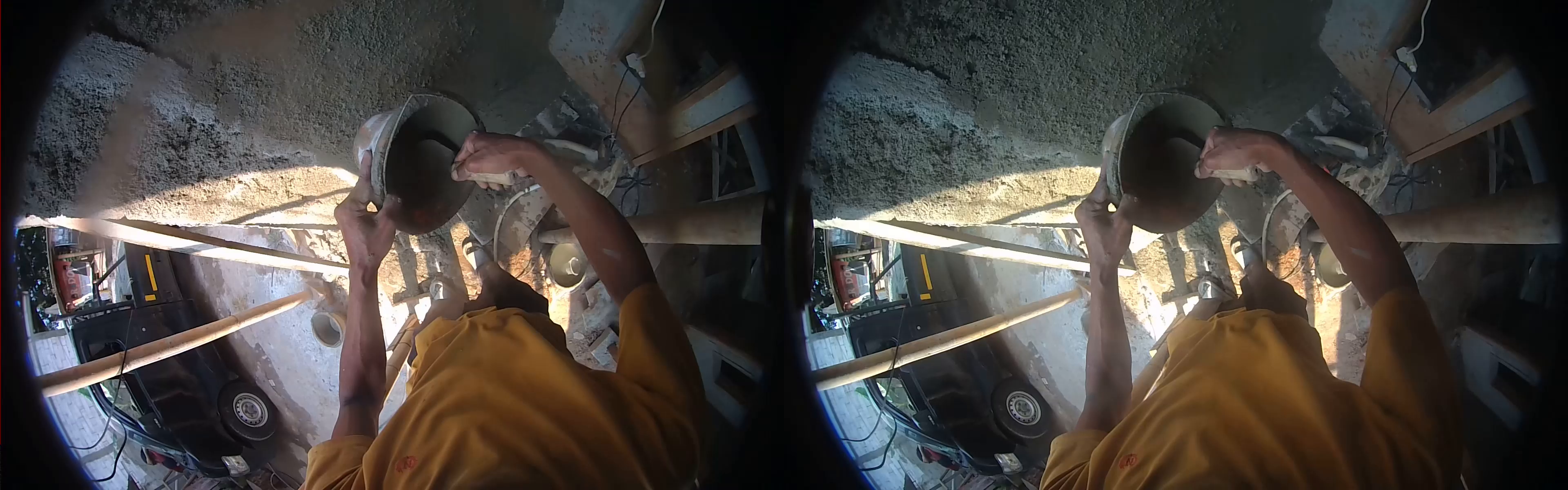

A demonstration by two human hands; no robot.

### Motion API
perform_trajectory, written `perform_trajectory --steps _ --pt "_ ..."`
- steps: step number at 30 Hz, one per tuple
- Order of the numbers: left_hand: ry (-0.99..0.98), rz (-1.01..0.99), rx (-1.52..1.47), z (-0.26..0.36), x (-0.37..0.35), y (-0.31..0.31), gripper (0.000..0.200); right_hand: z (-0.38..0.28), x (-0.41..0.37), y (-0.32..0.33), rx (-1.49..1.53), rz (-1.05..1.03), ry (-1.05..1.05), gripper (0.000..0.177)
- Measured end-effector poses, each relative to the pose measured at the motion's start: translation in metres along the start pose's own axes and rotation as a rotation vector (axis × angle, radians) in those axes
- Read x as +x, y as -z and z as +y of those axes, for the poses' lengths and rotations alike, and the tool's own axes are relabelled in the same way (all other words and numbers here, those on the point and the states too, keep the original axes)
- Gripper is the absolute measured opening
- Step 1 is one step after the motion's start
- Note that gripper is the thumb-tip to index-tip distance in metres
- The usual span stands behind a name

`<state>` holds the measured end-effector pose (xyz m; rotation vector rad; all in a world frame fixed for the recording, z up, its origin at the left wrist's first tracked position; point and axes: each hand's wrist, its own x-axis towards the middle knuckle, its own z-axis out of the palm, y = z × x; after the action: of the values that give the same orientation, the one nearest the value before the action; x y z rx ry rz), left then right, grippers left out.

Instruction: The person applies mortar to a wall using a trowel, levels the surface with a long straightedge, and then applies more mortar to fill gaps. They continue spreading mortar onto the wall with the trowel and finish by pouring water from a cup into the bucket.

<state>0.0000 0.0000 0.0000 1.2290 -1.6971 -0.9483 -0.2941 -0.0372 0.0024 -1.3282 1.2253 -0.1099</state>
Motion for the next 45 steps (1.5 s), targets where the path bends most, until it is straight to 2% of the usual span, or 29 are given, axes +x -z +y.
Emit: perform_trajectory --steps 2,3,5,7,9,10,13,14,17,18,20,23,24,25,26,27,28,29,31,34,36,38,39,40,41,42,43,44,45 --pt "0.035 -0.021 -0.129 -0.003 -0.003 -0.008 0.062 0.025 -0.009 -0.011 0.251 -0.055 -0.049 0.037" --pt "0.084 -0.036 -0.094 -0.016 0.004 0.009 0.053 0.037 0.022 -0.033 0.396 -0.083 -0.024 0.033" --pt "0.208 -0.055 -0.178 -0.022 -0.019 -0.015 0.035 0.080 0.006 -0.061 0.752 -0.215 -0.049 0.033" --pt "0.159 -0.042 -0.197 -0.027 -0.027 -0.022 0.022 0.100 0.007 -0.107 1.123 -0.281 -0.024 0.038" --pt "0.151 0.000 -0.282 -0.045 -0.028 -0.029 0.020 0.112 0.009 -0.137 1.339 -0.340 0.129 0.046" --pt "0.226 -0.031 -0.322 -0.042 -0.030 -0.029 0.029 0.117 0.008 -0.146 1.421 -0.351 0.205 0.054" --pt "0.378 0.134 -0.512 -0.070 -0.048 -0.034 0.022 0.115 -0.007 -0.151 1.647 -0.387 0.354 0.051" --pt "0.413 0.160 -0.441 -0.049 -0.047 -0.034 0.024 0.107 -0.011 -0.139 1.654 -0.367 0.435 0.051" --pt "0.462 0.297 -0.401 -0.079 -0.054 -0.022 0.037 0.085 -0.022 -0.086 1.659 -0.238 0.633 0.052" --pt "0.447 0.309 -0.369 -0.079 -0.056 -0.016 0.040 0.080 -0.025 -0.063 1.596 -0.109 0.642 0.060" --pt "0.408 0.300 -0.289 -0.085 -0.069 0.004 0.043 0.070 -0.039 -0.014 1.535 0.026 0.845 0.062" --pt "0.391 0.288 -0.199 -0.089 -0.099 0.035 0.046 0.070 -0.063 0.060 1.517 0.319 1.010 0.062" --pt "0.364 0.317 -0.125 -0.075 -0.107 0.039 0.046 0.070 -0.074 0.086 1.487 0.438 1.071 0.056" --pt "0.484 0.469 -0.181 -0.072 -0.115 0.040 0.045 0.073 -0.084 0.112 1.464 0.533 1.142 0.048" --pt "0.452 0.494 -0.140 -0.109 -0.141 0.063 0.045 0.068 -0.101 0.135 1.423 0.717 1.174 0.040" --pt "0.455 0.516 -0.095 -0.119 -0.158 0.076 0.042 0.061 -0.119 0.157 1.394 0.915 1.161 0.037" --pt "0.530 0.662 -0.132 -0.093 -0.161 0.067 0.036 0.056 -0.133 0.176 1.344 1.134 1.154 0.033" --pt "0.682 0.620 -0.174 -0.113 -0.183 0.092 0.043 0.049 -0.146 0.195 1.248 1.362 1.145 0.027" --pt "0.827 0.682 -0.173 -0.117 -0.199 0.093 0.042 0.039 -0.161 0.232 1.006 1.853 1.120 0.019" --pt "0.902 0.748 -0.188 -0.122 -0.198 0.081 0.042 0.020 -0.157 0.279 0.633 2.480 0.747 0.020" --pt "0.924 0.772 -0.214 -0.124 -0.197 0.073 0.041 0.017 -0.113 0.328 0.300 2.868 0.398 0.020" --pt "0.923 0.792 -0.223 -0.126 -0.200 0.067 0.041 -0.013 -0.060 0.355 0.252 2.095 0.250 0.025" --pt "0.914 0.804 -0.230 -0.127 -0.201 0.063 0.041 -0.009 -0.022 0.358 -0.008 1.612 0.564 0.031" --pt "0.907 0.827 -0.251 -0.130 -0.202 0.059 0.041 -0.036 -0.015 0.299 -0.225 1.363 0.586 0.032" --pt "0.904 0.844 -0.281 -0.135 -0.199 0.056 0.040 -0.049 -0.002 0.239 -0.154 1.209 0.690 0.037" --pt "0.898 0.873 -0.313 -0.138 -0.199 0.050 0.040 -0.052 0.003 0.180 -0.090 1.005 0.677 0.042" --pt "0.871 0.914 -0.325 -0.138 -0.200 0.042 0.040 -0.031 0.037 0.122 -0.105 1.073 0.835 0.047" --pt "0.733 1.003 -0.324 -0.130 -0.195 0.024 0.034 -0.012 0.063 0.066 -0.023 0.931 0.787 0.052" --pt "0.868 1.000 -0.311 -0.144 -0.199 0.020 0.035 0.013 0.084 0.030 -0.109 0.840 0.671 0.054"
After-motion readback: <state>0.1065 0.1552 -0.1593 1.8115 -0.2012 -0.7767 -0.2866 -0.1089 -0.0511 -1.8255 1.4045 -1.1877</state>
